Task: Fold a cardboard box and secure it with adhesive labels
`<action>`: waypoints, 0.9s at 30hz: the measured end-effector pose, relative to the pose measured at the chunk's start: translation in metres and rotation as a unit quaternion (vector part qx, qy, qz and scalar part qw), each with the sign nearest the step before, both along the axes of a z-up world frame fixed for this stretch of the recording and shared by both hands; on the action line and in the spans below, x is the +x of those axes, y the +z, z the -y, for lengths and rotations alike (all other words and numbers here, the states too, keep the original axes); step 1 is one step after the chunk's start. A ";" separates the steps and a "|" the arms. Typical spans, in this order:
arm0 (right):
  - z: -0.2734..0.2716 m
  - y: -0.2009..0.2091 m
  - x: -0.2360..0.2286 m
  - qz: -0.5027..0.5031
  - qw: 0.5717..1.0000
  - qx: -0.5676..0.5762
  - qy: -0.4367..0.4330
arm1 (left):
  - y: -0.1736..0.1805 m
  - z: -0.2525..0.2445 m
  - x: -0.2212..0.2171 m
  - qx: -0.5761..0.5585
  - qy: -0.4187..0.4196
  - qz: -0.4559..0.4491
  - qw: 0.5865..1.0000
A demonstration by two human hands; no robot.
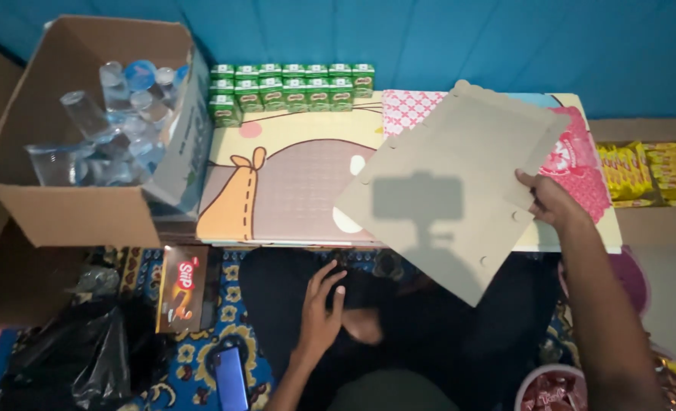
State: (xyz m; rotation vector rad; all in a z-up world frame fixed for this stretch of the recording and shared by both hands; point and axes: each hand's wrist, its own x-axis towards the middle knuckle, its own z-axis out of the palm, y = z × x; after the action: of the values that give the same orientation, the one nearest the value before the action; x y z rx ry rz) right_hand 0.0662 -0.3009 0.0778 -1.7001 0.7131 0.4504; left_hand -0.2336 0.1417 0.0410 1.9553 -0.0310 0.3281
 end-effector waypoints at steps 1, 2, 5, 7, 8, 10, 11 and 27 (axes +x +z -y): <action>-0.002 0.006 0.000 0.001 1.000 0.001 0.004 | 0.003 -0.001 -0.003 0.001 0.004 0.001 1.000; -0.003 0.013 0.001 -0.019 1.000 -0.018 0.002 | 0.006 -0.002 -0.004 -0.003 0.006 -0.006 1.000; -0.011 0.036 -0.003 -0.011 0.999 -0.028 0.019 | 0.007 0.001 -0.011 -0.021 0.010 -0.005 1.000; -0.015 0.043 -0.005 0.017 0.999 -0.017 0.039 | 0.003 0.003 -0.018 -0.033 0.013 0.003 0.999; -0.013 0.043 -0.004 0.025 0.999 -0.027 0.031 | 0.001 0.004 -0.021 -0.045 0.010 -0.003 0.999; -0.017 0.049 -0.008 0.035 0.998 -0.038 0.025 | -0.006 0.006 -0.027 -0.057 0.008 -0.008 0.998; -0.022 0.056 -0.012 0.030 0.997 -0.068 0.035 | -0.011 0.007 -0.030 -0.054 0.005 -0.016 0.998; -0.030 0.082 0.009 0.237 0.913 -0.204 0.260 | -0.002 -0.006 -0.036 -0.018 0.017 -0.057 0.998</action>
State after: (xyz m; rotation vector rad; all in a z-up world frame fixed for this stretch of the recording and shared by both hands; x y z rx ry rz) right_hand 0.0755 -0.2707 0.1602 -2.2947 -0.0234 0.2348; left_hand -0.2694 0.1477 0.0394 1.9375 0.0820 0.2366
